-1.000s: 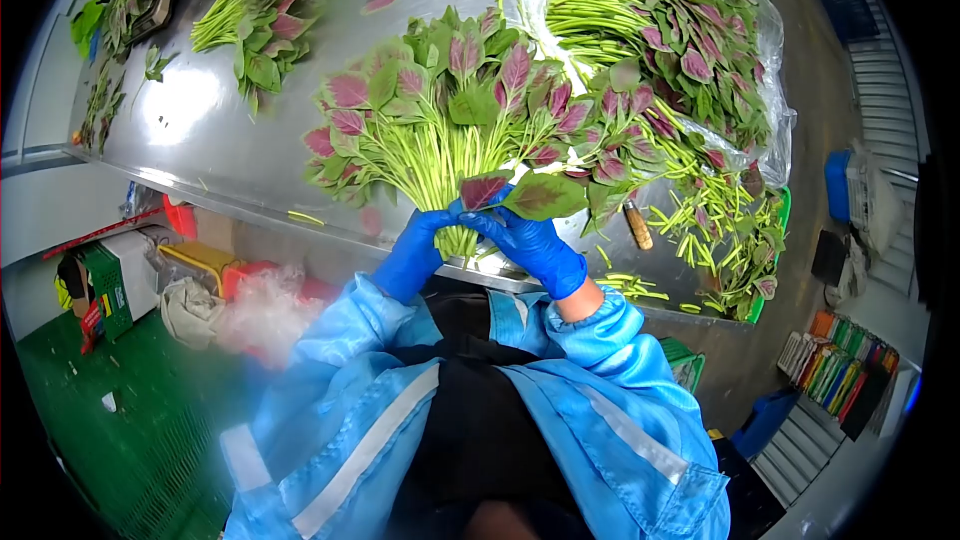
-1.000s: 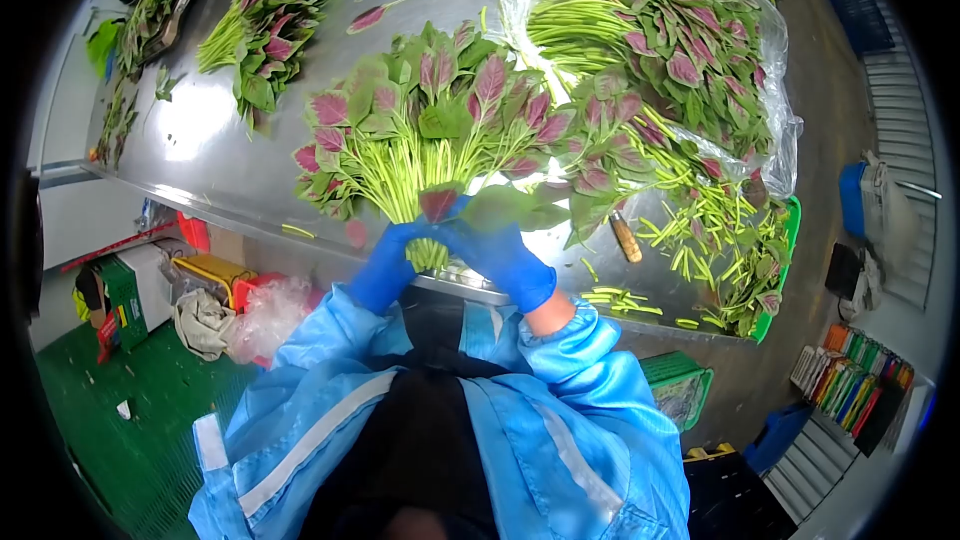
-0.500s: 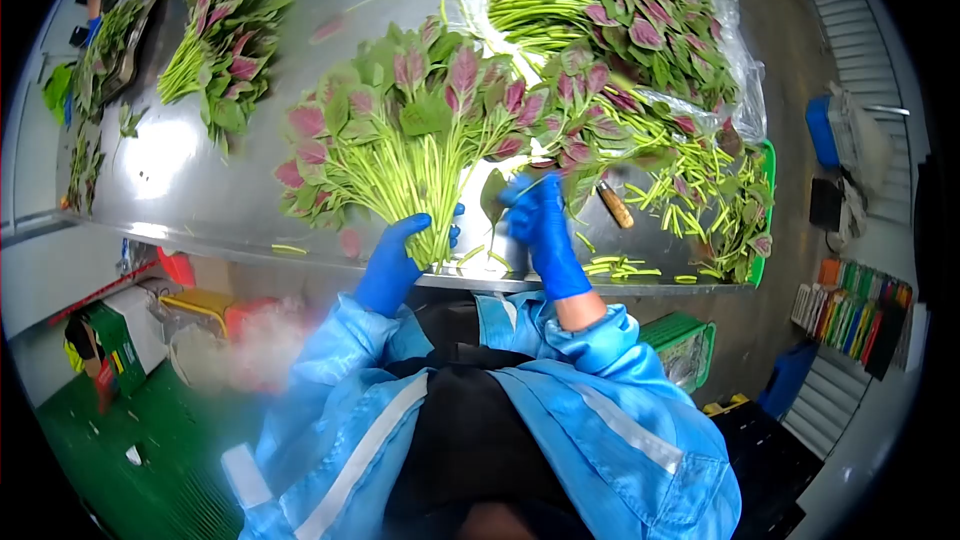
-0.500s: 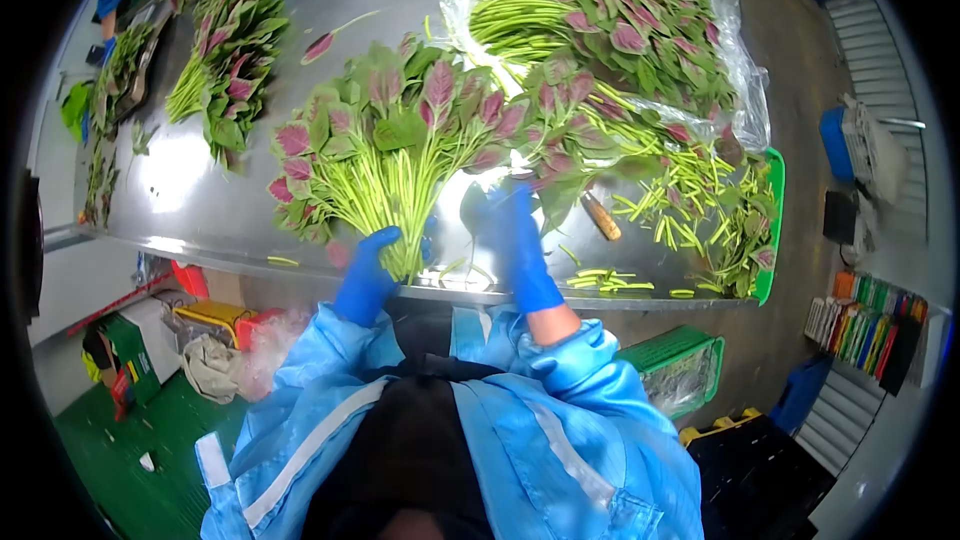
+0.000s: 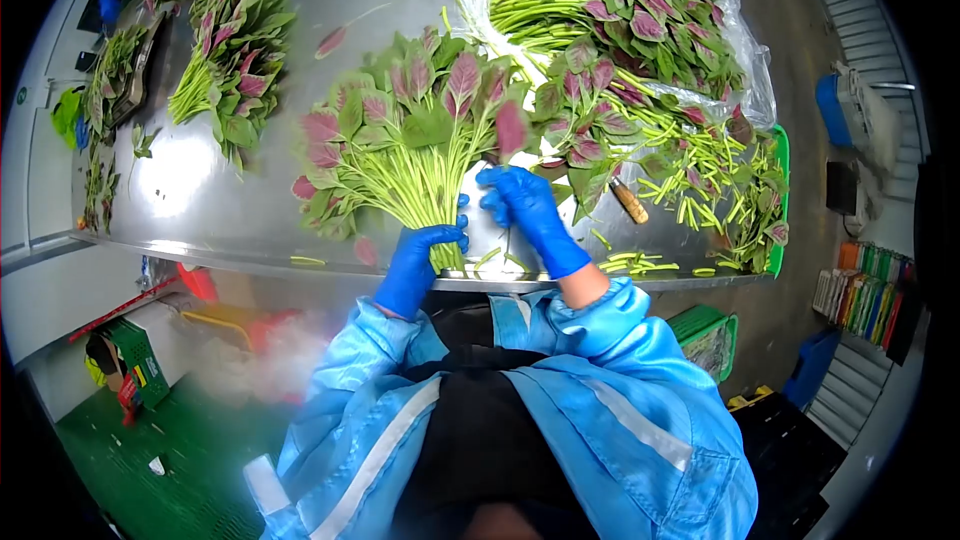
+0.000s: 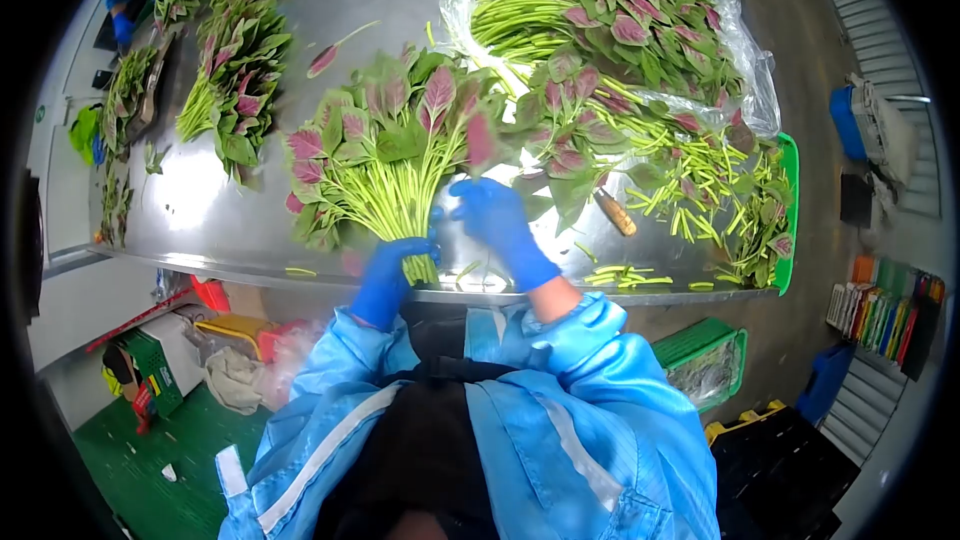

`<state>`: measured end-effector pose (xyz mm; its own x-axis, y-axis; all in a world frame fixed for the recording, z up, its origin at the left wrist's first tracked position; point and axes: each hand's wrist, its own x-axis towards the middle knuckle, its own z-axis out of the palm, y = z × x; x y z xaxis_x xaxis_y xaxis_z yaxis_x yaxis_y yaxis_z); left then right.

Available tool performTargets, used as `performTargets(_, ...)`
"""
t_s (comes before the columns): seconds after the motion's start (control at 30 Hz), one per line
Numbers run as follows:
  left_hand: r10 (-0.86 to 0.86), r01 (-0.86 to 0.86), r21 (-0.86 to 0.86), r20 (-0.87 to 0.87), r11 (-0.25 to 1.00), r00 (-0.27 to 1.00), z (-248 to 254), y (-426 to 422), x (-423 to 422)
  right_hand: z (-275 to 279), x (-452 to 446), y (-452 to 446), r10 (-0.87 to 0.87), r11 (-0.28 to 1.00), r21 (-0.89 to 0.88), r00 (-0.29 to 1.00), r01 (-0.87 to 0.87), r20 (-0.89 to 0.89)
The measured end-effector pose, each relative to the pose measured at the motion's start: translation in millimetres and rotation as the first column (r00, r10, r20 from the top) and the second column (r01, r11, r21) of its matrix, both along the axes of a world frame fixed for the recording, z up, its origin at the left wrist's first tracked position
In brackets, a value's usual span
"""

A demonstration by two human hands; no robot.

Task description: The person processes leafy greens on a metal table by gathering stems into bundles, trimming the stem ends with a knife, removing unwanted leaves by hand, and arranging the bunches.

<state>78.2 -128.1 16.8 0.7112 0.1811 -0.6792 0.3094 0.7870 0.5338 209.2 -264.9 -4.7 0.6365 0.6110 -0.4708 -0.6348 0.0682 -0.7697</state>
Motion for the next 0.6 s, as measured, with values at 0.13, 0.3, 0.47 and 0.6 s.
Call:
performTargets(0.13,0.006,-0.006,-0.012,0.025,1.000,1.000,-8.9,1.6,-3.0,57.9,14.0,-12.7,0.799,0.502,-0.865,0.396,-0.023,0.453)
performTargets(0.3,-0.037,0.037,0.018,0.052,0.999,0.998,-6.8,4.3,-0.8,52.0,40.2,21.6,0.448,0.874,-0.456,0.082,0.166,0.890)
performTargets(0.47,-0.048,0.048,0.019,0.003,0.999,0.999,-3.7,5.2,-1.3,31.0,63.9,31.2,0.525,0.851,-0.515,-0.237,0.104,0.818)
performTargets(0.6,-0.027,0.027,-0.012,0.011,1.000,1.000,3.9,4.1,-0.2,30.7,65.5,33.7,0.589,0.798,-0.600,-0.286,0.059,0.756)
